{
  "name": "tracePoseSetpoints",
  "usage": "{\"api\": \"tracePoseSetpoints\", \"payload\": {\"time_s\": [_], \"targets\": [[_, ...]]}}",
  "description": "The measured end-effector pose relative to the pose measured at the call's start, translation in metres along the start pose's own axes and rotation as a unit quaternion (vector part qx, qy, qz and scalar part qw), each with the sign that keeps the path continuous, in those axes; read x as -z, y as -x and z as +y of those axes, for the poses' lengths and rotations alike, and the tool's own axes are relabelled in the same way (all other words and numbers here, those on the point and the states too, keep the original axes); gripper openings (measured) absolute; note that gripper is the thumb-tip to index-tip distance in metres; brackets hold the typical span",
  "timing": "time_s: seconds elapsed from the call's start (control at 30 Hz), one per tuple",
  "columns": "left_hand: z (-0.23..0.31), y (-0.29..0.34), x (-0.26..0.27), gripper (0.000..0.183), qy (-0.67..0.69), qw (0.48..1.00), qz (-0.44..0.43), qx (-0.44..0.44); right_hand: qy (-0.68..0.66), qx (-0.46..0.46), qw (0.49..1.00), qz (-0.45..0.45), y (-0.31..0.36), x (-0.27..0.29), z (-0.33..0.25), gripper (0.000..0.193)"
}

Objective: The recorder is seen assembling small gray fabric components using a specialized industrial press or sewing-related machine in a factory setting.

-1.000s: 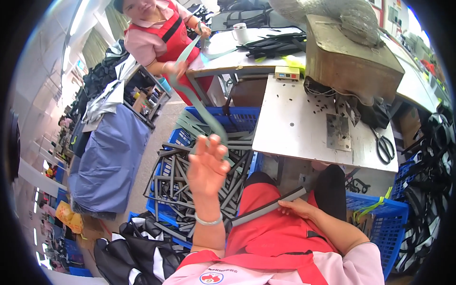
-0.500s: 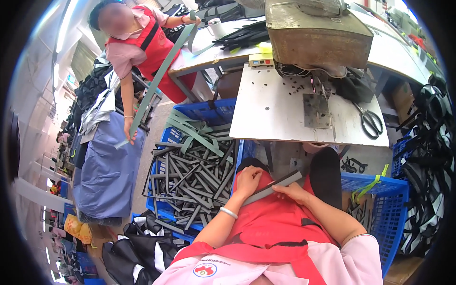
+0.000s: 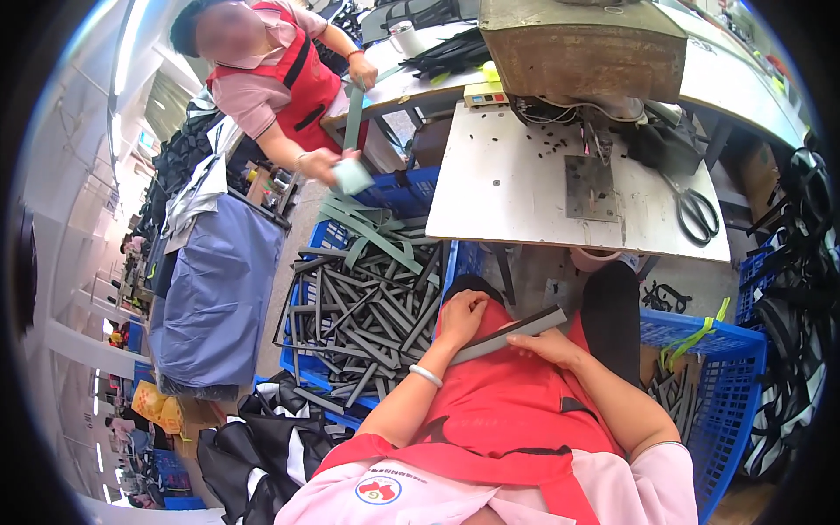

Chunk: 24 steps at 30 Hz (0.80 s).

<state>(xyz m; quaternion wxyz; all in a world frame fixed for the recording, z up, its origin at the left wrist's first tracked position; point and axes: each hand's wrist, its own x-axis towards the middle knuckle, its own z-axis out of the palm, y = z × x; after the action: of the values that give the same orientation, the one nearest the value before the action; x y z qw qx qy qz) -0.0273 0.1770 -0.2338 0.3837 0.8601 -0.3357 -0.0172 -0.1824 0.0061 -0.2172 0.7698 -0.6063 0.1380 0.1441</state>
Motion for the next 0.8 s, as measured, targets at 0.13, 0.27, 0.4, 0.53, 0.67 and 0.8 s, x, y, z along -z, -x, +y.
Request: {"api": "tracePoseSetpoints", "payload": {"time_s": [0.13, 0.27, 0.4, 0.53, 0.67, 0.8], "targets": [[0.001, -0.001, 0.000, 0.011, -0.007, 1.000, -0.018, 0.015, -0.007, 0.003, 1.000, -0.003, -0.001, 0.000, -0.004, 0.039], [0.002, -0.002, 0.002, 0.012, -0.008, 1.000, -0.019, 0.012, -0.015, 0.005, 1.000, 0.006, 0.002, -0.005, -0.006, 0.038], [0.001, 0.001, 0.010, 0.026, 0.205, 0.956, -0.178, 0.113, -0.035, 0.069, 0.997, 0.024, 0.012, -0.001, -0.015, 0.034], [0.033, 0.003, 0.054, 0.033, 0.146, 0.897, -0.376, 0.184, -0.039, 0.112, 0.984, 0.132, 0.049, 0.024, -0.037, 0.028], [0.041, 0.011, 0.075, 0.028, 0.158, 0.889, -0.417, 0.103, -0.109, 0.145, 0.956, 0.229, 0.094, 0.056, -0.035, 0.025], [0.043, 0.026, 0.051, 0.022, 0.269, 0.858, -0.431, 0.078, -0.167, 0.110, 0.938, 0.283, 0.134, 0.083, -0.007, 0.023]]}}
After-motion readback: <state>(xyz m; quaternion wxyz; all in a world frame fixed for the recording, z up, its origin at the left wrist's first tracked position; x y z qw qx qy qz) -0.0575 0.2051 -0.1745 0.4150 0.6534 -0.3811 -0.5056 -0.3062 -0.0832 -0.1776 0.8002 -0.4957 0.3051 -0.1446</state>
